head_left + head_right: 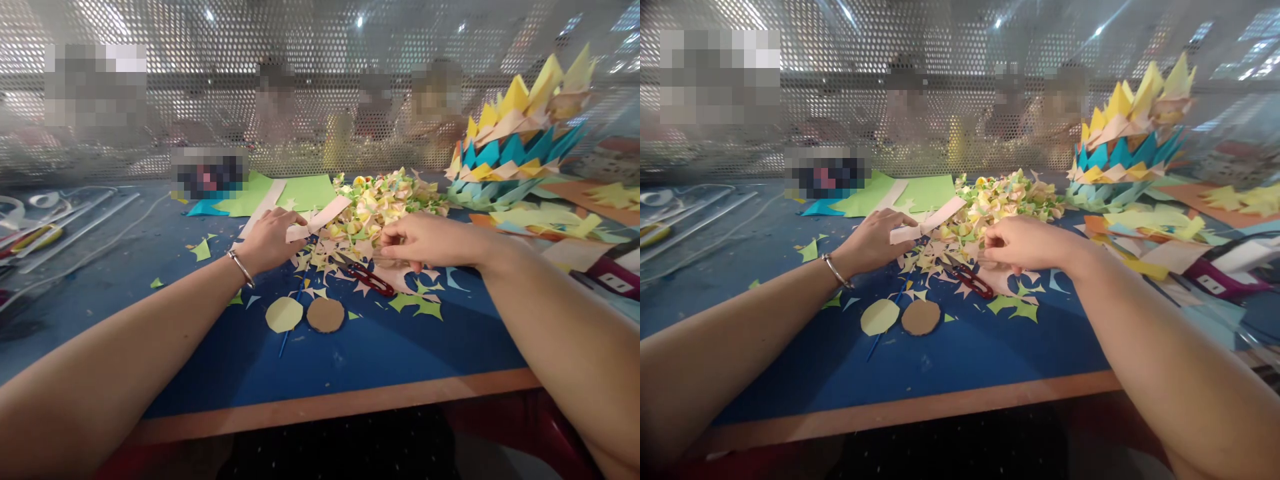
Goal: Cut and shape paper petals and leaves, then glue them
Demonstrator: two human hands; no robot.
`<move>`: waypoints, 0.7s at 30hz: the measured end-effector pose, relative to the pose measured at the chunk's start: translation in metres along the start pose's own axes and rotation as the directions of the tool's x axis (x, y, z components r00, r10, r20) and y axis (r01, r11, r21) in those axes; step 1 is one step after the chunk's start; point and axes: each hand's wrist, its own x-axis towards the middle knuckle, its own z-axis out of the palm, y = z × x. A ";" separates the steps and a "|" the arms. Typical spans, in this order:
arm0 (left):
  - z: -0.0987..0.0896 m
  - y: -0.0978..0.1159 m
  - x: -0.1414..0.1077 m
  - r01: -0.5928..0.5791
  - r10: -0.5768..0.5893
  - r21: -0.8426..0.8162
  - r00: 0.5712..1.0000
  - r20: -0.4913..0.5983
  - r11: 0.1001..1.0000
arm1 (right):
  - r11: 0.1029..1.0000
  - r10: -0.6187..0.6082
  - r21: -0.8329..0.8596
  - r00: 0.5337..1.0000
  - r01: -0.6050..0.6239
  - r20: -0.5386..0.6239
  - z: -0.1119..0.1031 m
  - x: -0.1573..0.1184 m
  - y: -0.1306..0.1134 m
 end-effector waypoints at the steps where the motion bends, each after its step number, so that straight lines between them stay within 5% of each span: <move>1: 0.000 0.002 0.000 -0.012 0.012 -0.008 1.000 -0.013 1.000 | 1.000 0.006 -0.002 1.000 -0.006 0.017 0.000 -0.001 -0.001; 4: -0.002 0.014 -0.004 -0.081 0.075 -0.054 0.992 -0.100 0.995 | 1.000 0.026 0.014 0.998 -0.027 0.055 0.001 -0.001 -0.002; 7: -0.006 0.034 -0.012 -0.282 0.263 -0.122 0.953 -0.149 0.952 | 1.000 0.017 0.004 0.998 -0.017 0.055 0.002 -0.002 -0.003; 12: -0.007 0.062 -0.027 -0.556 0.574 -0.220 0.818 0.025 0.802 | 1.000 -0.013 0.009 0.997 0.013 0.082 0.004 -0.004 -0.004; 21: 0.000 0.081 -0.037 -0.647 0.688 -0.248 0.713 0.137 0.721 | 0.997 0.082 -0.014 0.991 -0.081 0.105 0.002 -0.007 -0.002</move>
